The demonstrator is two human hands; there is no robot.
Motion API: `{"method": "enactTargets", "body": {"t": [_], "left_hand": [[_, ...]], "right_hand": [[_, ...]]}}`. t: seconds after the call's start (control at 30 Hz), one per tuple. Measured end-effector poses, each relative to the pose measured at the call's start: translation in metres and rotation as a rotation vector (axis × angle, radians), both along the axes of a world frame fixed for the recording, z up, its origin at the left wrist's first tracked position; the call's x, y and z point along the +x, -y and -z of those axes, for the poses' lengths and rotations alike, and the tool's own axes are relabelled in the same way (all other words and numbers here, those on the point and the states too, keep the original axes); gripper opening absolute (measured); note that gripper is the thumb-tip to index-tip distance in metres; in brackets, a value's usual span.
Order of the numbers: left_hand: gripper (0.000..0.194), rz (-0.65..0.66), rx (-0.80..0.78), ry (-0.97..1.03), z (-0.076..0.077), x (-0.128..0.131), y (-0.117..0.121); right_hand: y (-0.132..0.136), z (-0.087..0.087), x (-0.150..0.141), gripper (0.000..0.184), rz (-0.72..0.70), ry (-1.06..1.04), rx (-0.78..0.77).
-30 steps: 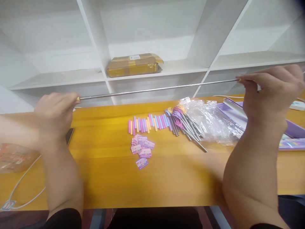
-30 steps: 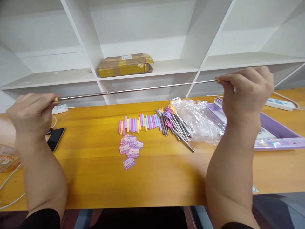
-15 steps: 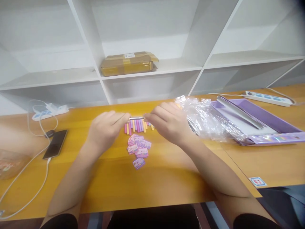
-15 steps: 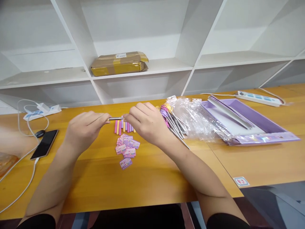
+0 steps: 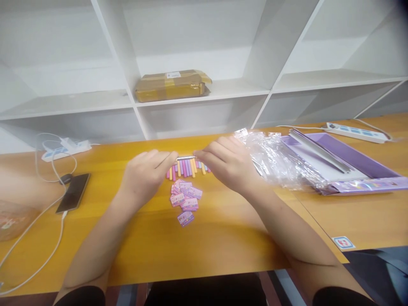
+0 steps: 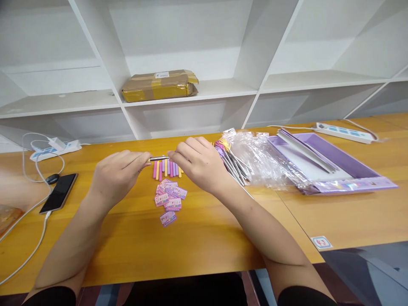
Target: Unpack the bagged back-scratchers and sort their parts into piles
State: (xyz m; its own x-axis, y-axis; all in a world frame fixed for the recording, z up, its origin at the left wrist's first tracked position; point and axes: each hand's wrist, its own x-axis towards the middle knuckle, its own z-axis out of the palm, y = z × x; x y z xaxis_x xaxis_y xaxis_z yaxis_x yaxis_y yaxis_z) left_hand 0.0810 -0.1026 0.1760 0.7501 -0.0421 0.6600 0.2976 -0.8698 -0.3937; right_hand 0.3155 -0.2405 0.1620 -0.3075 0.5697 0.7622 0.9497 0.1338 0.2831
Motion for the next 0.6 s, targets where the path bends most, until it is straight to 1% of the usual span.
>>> {"method": "enactTargets", "body": {"t": [0.13,0.3,0.43,0.5,0.6], "left_hand": [[0.022,0.005,0.002,0.008,0.001,0.0,0.0],[0.022,0.001,-0.034,0.032,0.002,-0.001,-0.001],[0.019,0.042,-0.085,0.107,-0.001,-0.004,0.001],[0.021,0.065,-0.104,0.139,-0.003,-0.005,0.003],[0.026,0.081,-0.086,0.183,-0.005,-0.006,0.005]], "right_hand": [[-0.001,0.0,0.001,0.019,-0.065,0.005,0.061],[0.002,-0.003,0.006,0.02,-0.103,-0.049,0.056],[0.008,-0.01,0.012,0.014,-0.104,-0.092,0.081],[0.01,-0.013,0.012,0.012,-0.102,-0.093,0.099],[0.011,-0.015,0.008,0.012,-0.105,-0.07,0.146]]}}
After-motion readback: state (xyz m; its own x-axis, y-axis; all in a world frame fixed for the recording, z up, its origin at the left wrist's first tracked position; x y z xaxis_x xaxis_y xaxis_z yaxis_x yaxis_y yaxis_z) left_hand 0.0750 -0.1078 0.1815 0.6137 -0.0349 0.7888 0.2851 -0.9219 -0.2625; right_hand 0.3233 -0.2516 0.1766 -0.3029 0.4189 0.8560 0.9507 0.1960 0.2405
